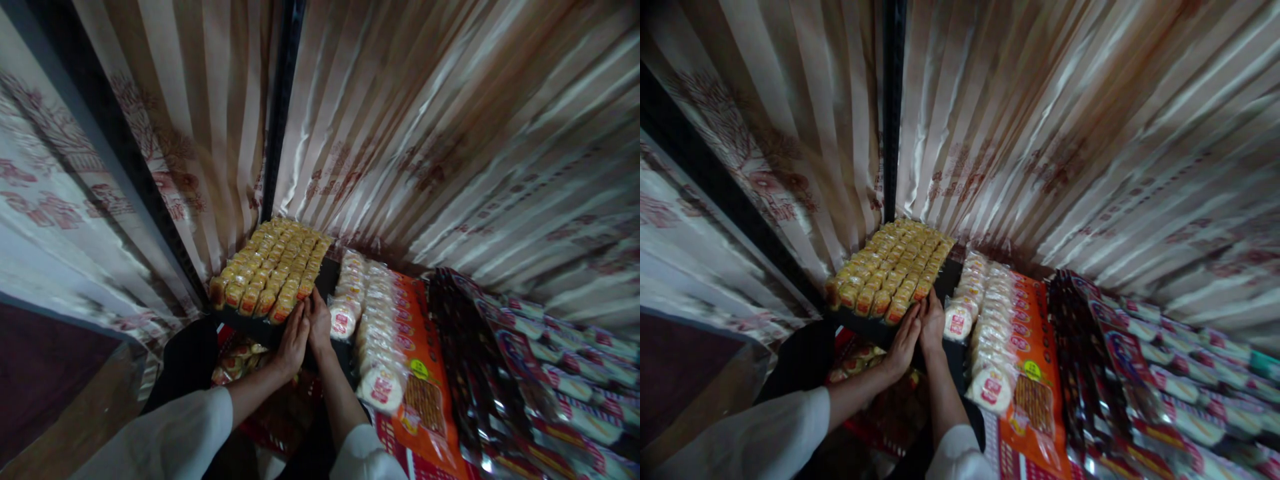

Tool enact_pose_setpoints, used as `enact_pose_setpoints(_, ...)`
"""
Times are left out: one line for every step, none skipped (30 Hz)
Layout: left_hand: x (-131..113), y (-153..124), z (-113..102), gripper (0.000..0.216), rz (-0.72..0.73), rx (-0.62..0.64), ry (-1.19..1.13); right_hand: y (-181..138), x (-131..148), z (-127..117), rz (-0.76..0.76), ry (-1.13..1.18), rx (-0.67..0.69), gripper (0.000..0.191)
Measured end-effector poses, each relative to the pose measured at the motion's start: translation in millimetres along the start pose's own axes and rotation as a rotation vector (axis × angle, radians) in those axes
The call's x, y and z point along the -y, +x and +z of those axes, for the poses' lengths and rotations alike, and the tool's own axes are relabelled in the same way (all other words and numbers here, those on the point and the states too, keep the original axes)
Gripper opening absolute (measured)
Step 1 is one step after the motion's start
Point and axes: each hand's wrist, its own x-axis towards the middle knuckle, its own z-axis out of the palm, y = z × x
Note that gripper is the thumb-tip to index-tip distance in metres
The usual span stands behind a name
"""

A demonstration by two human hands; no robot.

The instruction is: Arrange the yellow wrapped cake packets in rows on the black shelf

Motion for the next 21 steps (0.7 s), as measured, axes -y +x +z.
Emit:
enact_pose_setpoints(0, 1, 0, 0.06, 0.0, 0.001, 0.001, 1, 0, 0, 0.003, -0.002, 0.002, 0.046)
enact_pose_setpoints(1, 1, 1, 0.061, 0.0, 0.001, 0.005, 1, -1, 0, 0.005, -0.005, -0.004, 0.046)
enact_pose_setpoints(1, 1, 1, 0.061, -0.001, -0.002, 0.01, 2, -2, 0, 0.003, -0.006, -0.011, 0.046)
enact_pose_setpoints(1, 1, 1, 0.061, -0.002, -0.004, 0.014, 3, -3, 1, -0.002, -0.002, -0.018, 0.046)
enact_pose_setpoints(2, 1, 2, 0.061, -0.002, -0.008, 0.015, 3, -5, 2, -0.004, 0.009, -0.021, 0.047)
enact_pose_setpoints(2, 1, 2, 0.061, -0.003, -0.012, 0.014, 3, -7, 3, -0.004, 0.026, -0.022, 0.047)
enact_pose_setpoints(2, 1, 2, 0.061, -0.004, -0.015, 0.009, 3, -8, 5, 0.003, 0.042, -0.024, 0.049)
enact_pose_setpoints(2, 1, 3, 0.061, -0.006, -0.019, 0.003, 4, -10, 6, 0.018, 0.053, -0.032, 0.05)
enact_pose_setpoints(2, 1, 3, 0.06, -0.009, -0.023, -0.005, 3, -11, 7, 0.035, 0.06, -0.04, 0.052)
enact_pose_setpoints(2, 1, 3, 0.059, -0.012, -0.024, -0.013, 3, -12, 9, 0.05, 0.067, -0.045, 0.053)
enact_pose_setpoints(1, 1, 4, 0.059, -0.014, -0.024, -0.02, 3, -13, 10, 0.06, 0.075, -0.049, 0.055)
enact_pose_setpoints(1, 1, 4, 0.058, -0.017, -0.024, -0.023, 3, -13, 10, 0.067, 0.084, -0.053, 0.055)
enact_pose_setpoints(1, 1, 4, 0.057, -0.02, -0.024, -0.023, 3, -14, 11, 0.071, 0.094, -0.055, 0.056)
enact_pose_setpoints(1, 1, 4, 0.056, -0.022, -0.026, -0.019, 3, -13, 11, 0.074, 0.105, -0.055, 0.056)
enact_pose_setpoints(1, 1, 4, 0.056, -0.023, -0.029, -0.014, 3, -13, 11, 0.079, 0.111, -0.054, 0.056)
enact_pose_setpoints(1, 1, 4, 0.055, -0.025, -0.035, -0.008, 2, -13, 11, 0.084, 0.115, -0.053, 0.056)
enact_pose_setpoints(1, 1, 3, 0.055, -0.024, -0.041, -0.003, 1, -12, 11, 0.09, 0.121, -0.054, 0.056)
enact_pose_setpoints(2, 1, 3, 0.054, -0.019, -0.045, 0.002, 0, -12, 11, 0.095, 0.13, -0.053, 0.056)
enact_pose_setpoints(3, 1, 3, 0.053, -0.008, -0.046, 0.011, -2, -11, 11, 0.098, 0.143, -0.05, 0.055)
enact_pose_setpoints(4, 0, 3, 0.052, 0.008, -0.046, 0.023, -4, -10, 11, 0.098, 0.157, -0.047, 0.056)
enact_pose_setpoints(5, 0, 2, 0.051, 0.028, -0.046, 0.037, -7, -10, 10, 0.098, 0.166, -0.044, 0.056)
